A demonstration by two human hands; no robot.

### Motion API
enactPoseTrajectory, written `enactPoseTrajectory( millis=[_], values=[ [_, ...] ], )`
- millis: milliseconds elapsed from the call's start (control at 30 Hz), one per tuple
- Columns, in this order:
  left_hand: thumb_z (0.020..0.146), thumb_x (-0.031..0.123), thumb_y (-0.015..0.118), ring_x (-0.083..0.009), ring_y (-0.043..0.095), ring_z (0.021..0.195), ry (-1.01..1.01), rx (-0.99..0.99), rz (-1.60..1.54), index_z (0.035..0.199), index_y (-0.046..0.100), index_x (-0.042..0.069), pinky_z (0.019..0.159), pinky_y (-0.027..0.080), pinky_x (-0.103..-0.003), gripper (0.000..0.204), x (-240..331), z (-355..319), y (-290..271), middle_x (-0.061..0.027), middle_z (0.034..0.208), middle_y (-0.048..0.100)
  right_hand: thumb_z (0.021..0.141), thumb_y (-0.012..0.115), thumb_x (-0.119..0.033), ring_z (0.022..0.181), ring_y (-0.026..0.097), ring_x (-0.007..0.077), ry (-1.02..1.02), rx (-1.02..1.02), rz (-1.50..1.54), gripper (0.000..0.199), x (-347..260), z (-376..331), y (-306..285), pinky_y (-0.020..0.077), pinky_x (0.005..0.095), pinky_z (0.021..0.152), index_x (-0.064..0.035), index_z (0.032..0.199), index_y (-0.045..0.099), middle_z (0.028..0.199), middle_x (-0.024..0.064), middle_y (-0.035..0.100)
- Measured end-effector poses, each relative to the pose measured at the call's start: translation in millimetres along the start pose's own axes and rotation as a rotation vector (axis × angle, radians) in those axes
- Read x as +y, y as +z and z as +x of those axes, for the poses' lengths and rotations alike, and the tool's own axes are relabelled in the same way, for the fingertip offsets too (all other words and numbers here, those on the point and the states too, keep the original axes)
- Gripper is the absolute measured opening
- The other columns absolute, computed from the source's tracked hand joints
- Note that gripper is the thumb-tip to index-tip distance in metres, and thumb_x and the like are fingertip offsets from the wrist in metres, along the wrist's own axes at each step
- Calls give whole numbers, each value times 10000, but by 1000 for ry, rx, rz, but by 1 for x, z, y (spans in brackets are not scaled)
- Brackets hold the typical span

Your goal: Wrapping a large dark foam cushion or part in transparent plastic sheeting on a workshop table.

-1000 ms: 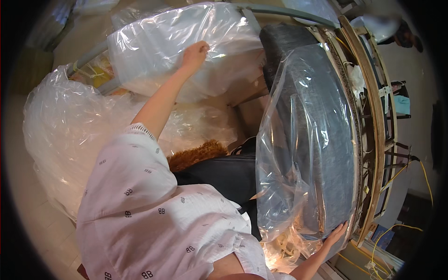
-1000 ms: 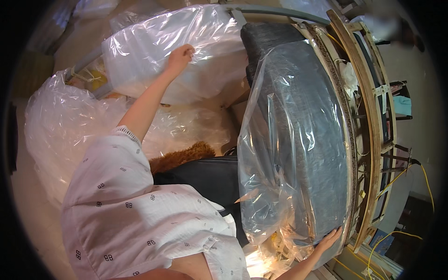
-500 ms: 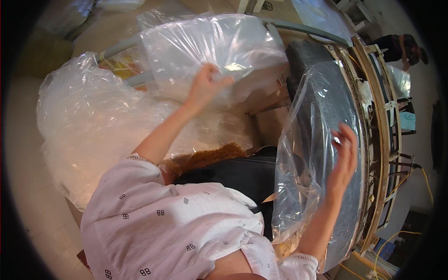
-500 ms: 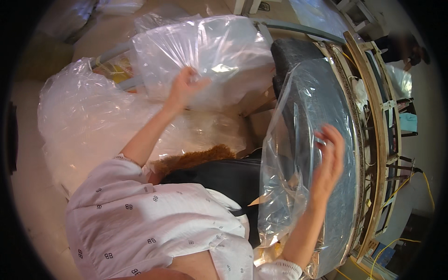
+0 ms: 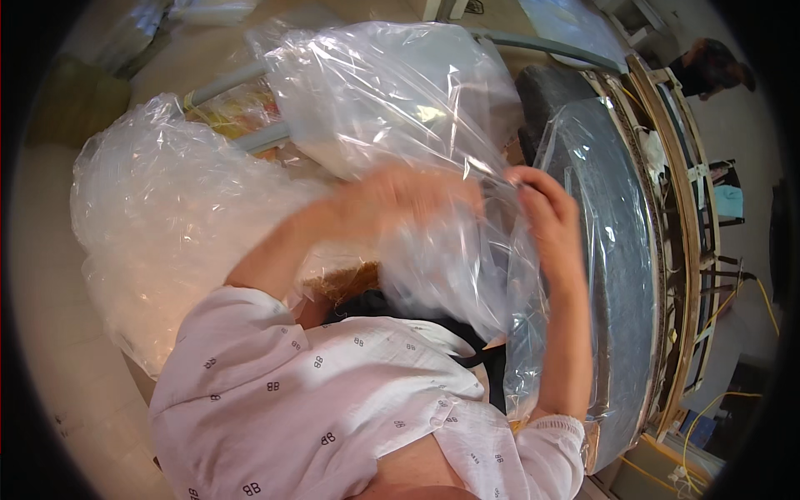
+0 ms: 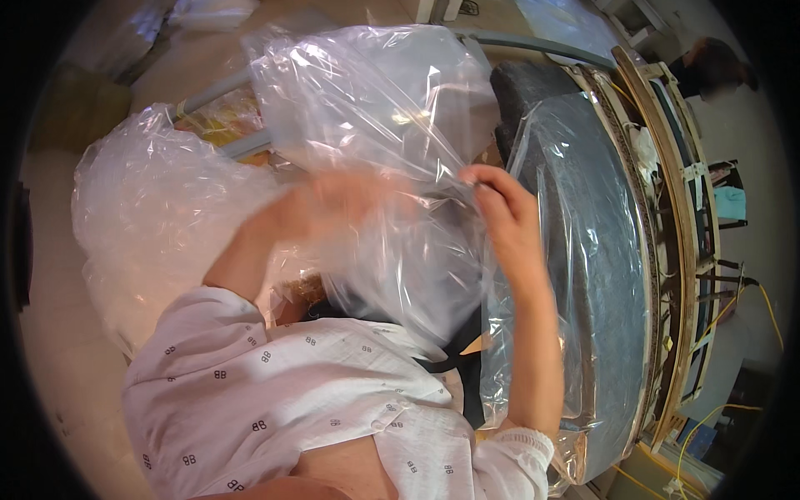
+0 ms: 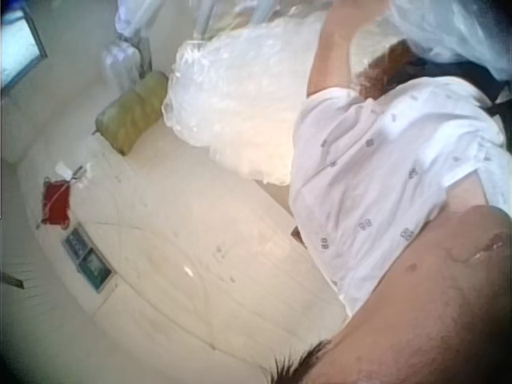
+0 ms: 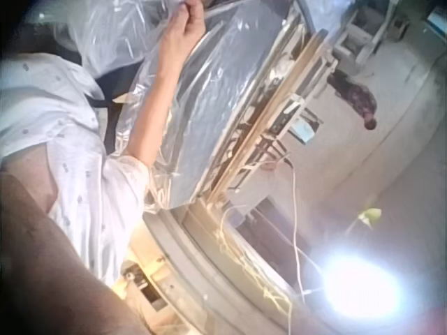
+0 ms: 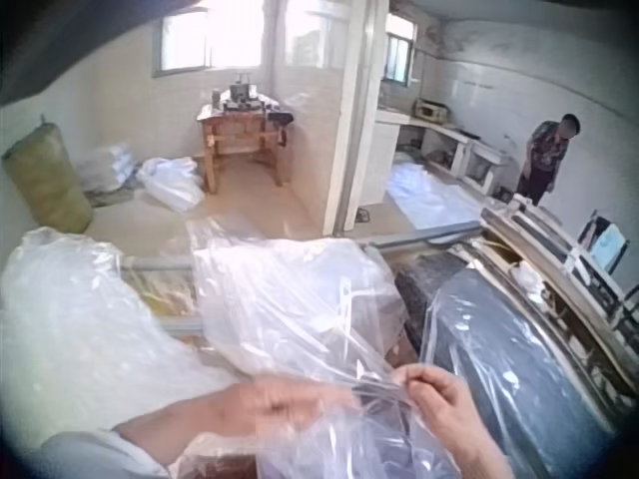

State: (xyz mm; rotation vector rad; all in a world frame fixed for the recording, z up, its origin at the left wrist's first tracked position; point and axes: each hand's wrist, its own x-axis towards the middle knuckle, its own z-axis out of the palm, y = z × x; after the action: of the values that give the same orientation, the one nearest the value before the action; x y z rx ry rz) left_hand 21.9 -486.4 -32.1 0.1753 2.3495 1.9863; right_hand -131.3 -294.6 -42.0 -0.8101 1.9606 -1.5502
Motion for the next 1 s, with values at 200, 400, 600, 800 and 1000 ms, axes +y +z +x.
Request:
enactPoseTrajectory(
  millis=[200,400,600,800,1000],
  values=[
    [793,47,512,-304,566,779,191,295,668,960,564,57,694,444,-330,176,-78,57,-55,-106,876,590,795,567,-194,663,549,80,-59,-923,186,203,-85,-80,-19,431,225,580,-23,887,628,783,33,606],
    [789,106,526,-311,560,777,553,-207,375,914,530,37,652,463,-374,143,38,42,107,-124,856,543,828,518,-355,734,544,128,153,-101,-127,427,-64,-31,-47,446,247,609,-42,1113,566,928,67,576],
    [743,70,540,-270,566,719,804,-972,28,1032,504,49,578,462,-352,293,106,23,203,-105,852,511,762,637,-326,970,543,242,90,-363,176,548,-83,-109,-41,437,328,818,-51,1208,479,1115,108,545],
    [829,32,475,-104,487,661,813,-452,-68,1070,521,0,586,413,-230,247,147,79,190,-61,910,563,769,598,-304,915,543,312,117,-995,423,480,-57,-383,-126,440,380,796,21,1103,484,1038,179,544],
    [906,126,475,-12,394,686,242,-414,-264,1063,529,53,595,335,-165,181,81,151,288,65,767,457,778,554,-279,853,542,392,80,-1771,771,438,-97,-662,19,443,439,772,102,984,490,952,259,544]
  ],
)
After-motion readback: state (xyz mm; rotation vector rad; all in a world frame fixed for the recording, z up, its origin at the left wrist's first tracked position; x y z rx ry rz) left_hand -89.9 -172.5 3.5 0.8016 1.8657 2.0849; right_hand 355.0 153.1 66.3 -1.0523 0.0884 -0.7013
